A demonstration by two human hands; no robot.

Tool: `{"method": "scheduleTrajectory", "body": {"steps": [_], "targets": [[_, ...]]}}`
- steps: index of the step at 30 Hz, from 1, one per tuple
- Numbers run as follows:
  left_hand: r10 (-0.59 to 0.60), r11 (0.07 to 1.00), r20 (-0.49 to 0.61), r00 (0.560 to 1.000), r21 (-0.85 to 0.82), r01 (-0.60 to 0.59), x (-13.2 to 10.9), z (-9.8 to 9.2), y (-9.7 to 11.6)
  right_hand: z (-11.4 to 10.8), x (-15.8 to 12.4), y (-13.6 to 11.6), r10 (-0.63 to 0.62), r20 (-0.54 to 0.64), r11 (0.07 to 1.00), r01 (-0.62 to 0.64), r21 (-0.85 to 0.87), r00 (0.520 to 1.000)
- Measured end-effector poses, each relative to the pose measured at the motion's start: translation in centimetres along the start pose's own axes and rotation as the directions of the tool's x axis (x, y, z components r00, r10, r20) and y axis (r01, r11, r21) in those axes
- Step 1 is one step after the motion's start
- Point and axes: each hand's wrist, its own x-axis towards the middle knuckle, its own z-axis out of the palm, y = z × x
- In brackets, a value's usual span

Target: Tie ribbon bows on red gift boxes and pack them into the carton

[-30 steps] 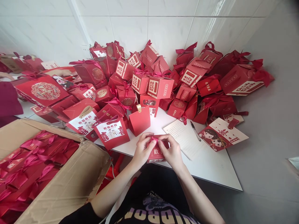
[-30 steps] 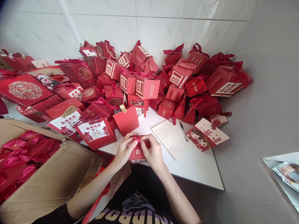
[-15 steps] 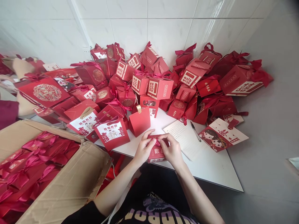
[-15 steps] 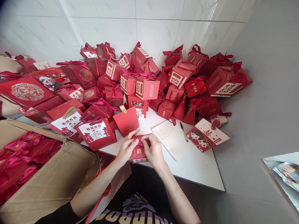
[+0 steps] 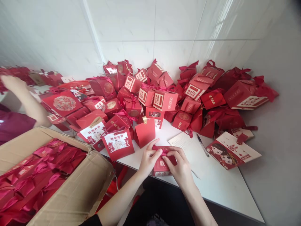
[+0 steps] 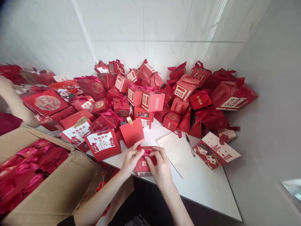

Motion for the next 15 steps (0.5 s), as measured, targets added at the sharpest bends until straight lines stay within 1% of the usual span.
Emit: {"method": "scheduleTrajectory", "body": {"steps": [4, 7, 12, 15], "targets": [[0.005, 1.0, -0.04, 0.999, 0.001, -0.005, 0.8, 0.5, 0.1, 0.7, 0.5, 0.7, -0.005, -0.055, 0.998, 0.001, -0.062, 0.998], [-0.01, 1.0, -0.042, 0.999, 0.022, 0.011, 1.2, 0.4, 0.6, 1.2, 0.6, 1.1, -0.063, -0.095, 0.993, 0.052, -0.108, 0.993], [-0.038, 0.993, 0.002, 0.999, 0.109, 0.038, 1.4, -0.6, 1.1, 2.6, 0.4, 1.8, -0.168, -0.176, 0.974, 0.136, -0.183, 0.97], [-0.037, 0.989, 0.032, 0.999, 0.144, 0.032, 1.5, -1.3, 1.0, 3.3, 0.3, 2.0, -0.18, -0.185, 0.971, 0.143, -0.194, 0.966]]}}
